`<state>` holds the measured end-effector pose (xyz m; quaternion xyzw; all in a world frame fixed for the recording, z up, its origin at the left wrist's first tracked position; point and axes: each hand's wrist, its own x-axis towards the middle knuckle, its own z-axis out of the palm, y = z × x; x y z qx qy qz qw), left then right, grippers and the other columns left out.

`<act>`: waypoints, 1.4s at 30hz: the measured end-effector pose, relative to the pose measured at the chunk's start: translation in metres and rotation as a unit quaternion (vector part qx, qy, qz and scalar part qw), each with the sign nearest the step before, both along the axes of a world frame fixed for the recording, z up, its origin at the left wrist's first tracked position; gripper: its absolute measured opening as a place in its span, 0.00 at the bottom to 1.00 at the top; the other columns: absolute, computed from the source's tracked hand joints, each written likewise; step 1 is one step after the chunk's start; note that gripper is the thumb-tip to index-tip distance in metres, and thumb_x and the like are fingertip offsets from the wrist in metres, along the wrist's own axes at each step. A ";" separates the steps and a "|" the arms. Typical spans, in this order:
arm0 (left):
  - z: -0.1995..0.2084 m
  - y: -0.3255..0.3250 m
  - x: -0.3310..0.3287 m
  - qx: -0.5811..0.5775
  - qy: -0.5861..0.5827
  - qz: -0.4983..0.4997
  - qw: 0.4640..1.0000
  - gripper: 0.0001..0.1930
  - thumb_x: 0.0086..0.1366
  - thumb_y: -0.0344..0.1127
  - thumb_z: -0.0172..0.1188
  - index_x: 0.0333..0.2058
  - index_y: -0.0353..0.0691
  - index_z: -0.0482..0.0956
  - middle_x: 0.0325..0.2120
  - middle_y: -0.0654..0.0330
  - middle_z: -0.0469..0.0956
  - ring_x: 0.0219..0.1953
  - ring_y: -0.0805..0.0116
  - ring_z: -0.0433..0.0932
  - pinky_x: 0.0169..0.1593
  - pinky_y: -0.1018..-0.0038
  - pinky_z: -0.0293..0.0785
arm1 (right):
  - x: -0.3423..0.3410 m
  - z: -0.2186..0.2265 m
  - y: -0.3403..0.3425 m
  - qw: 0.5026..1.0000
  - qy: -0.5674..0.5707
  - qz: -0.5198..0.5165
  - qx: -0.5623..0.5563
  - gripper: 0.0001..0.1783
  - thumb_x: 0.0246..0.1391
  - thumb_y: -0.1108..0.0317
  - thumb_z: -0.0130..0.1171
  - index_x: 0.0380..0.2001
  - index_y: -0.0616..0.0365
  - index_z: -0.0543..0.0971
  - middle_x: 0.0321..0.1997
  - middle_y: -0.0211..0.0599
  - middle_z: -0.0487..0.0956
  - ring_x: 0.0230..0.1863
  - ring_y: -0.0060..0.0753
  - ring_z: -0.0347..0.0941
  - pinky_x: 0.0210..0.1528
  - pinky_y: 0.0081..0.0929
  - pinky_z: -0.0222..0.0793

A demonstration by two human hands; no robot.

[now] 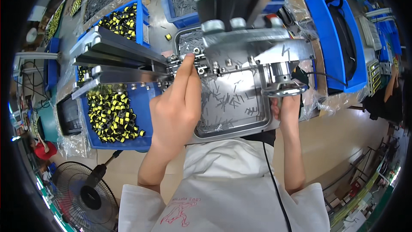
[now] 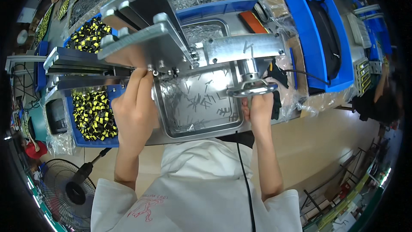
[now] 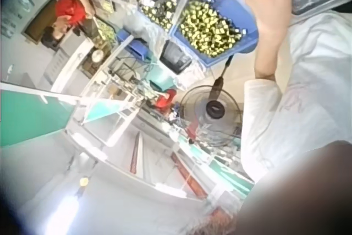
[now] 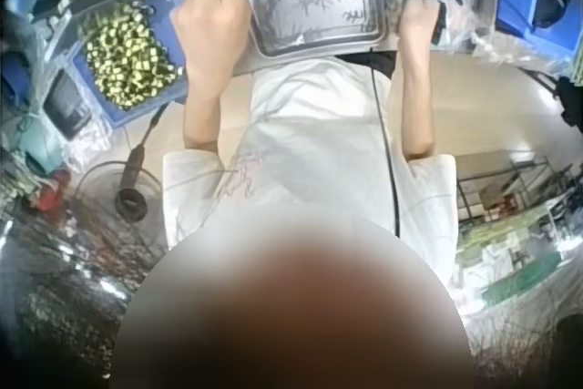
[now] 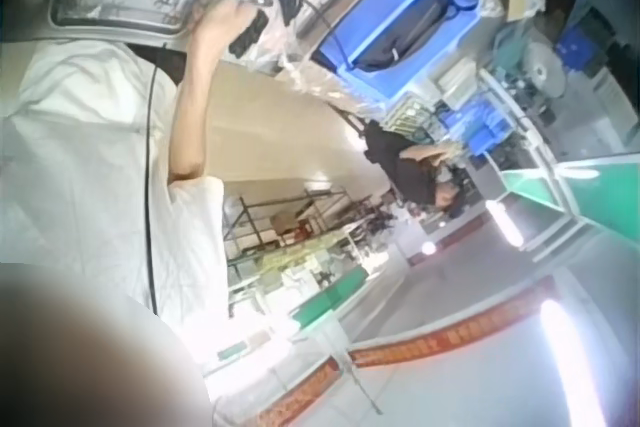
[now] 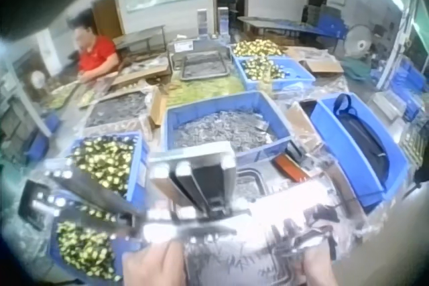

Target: Picking small electronic parts from bins, placing them into an assembly jig, and operating a manual press lever.

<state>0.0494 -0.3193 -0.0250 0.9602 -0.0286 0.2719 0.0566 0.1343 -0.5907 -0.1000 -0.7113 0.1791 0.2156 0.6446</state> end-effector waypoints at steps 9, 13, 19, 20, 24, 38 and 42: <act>0.001 0.001 0.000 -0.064 0.029 0.011 0.997 0.16 0.58 0.15 0.59 0.47 0.29 0.81 0.57 0.50 0.84 0.30 0.51 0.88 0.30 0.64 0.83 | -0.003 -0.004 0.009 0.961 0.182 -0.004 0.206 0.18 0.75 0.55 0.40 0.35 0.55 0.71 0.23 0.31 0.70 0.13 0.18 0.56 0.11 0.22 0.48; -0.001 0.011 0.003 -0.073 0.070 0.011 0.995 0.17 0.62 0.17 0.60 0.50 0.31 0.79 0.55 0.47 0.84 0.33 0.47 0.88 0.33 0.61 0.85 | -0.008 -0.010 -0.002 0.951 0.172 0.021 0.255 0.19 0.76 0.54 0.43 0.39 0.57 0.75 0.25 0.32 0.74 0.16 0.20 0.63 0.14 0.22 0.55; 0.017 0.005 0.000 -0.073 0.042 0.021 0.996 0.12 0.69 0.19 0.63 0.50 0.31 0.82 0.48 0.49 0.86 0.40 0.53 0.89 0.43 0.65 0.86 | -0.036 0.003 -0.011 0.995 0.026 0.074 0.068 0.15 0.77 0.60 0.50 0.45 0.61 0.78 0.32 0.39 0.82 0.23 0.27 0.74 0.26 0.27 0.70; 0.023 0.002 -0.002 -0.118 0.012 0.007 0.993 0.15 0.67 0.18 0.64 0.52 0.30 0.82 0.48 0.49 0.85 0.40 0.53 0.88 0.43 0.66 0.86 | -0.044 -0.006 -0.017 0.969 -0.214 0.067 -0.103 0.12 0.75 0.63 0.53 0.46 0.62 0.79 0.33 0.40 0.81 0.23 0.28 0.74 0.26 0.28 0.70; 0.045 0.003 -0.038 -0.392 0.061 -0.059 0.916 0.21 0.66 0.12 0.63 0.57 0.25 0.81 0.54 0.48 0.79 0.44 0.61 0.87 0.47 0.72 0.85 | -0.080 0.027 -0.027 0.826 -0.471 0.118 -0.287 0.08 0.65 0.74 0.64 0.46 0.62 0.80 0.37 0.41 0.80 0.24 0.33 0.77 0.27 0.31 0.71; -0.011 0.182 -0.116 -0.444 0.145 0.227 0.855 0.21 0.64 0.24 0.72 0.55 0.28 0.82 0.34 0.57 0.86 0.33 0.73 0.85 0.37 0.77 0.80 | -0.100 -0.003 0.021 0.756 -0.363 0.342 -0.423 0.22 0.57 0.75 0.64 0.56 0.57 0.75 0.57 0.46 0.78 0.34 0.52 0.85 0.34 0.43 0.83; 0.002 0.264 -0.096 -0.272 0.181 0.253 0.911 0.21 0.62 0.29 0.76 0.54 0.31 0.85 0.32 0.61 0.85 0.33 0.76 0.82 0.39 0.77 0.78 | -0.098 -0.003 0.022 0.752 -0.313 0.373 -0.445 0.21 0.55 0.79 0.62 0.53 0.58 0.76 0.51 0.49 0.78 0.37 0.58 0.84 0.37 0.49 0.82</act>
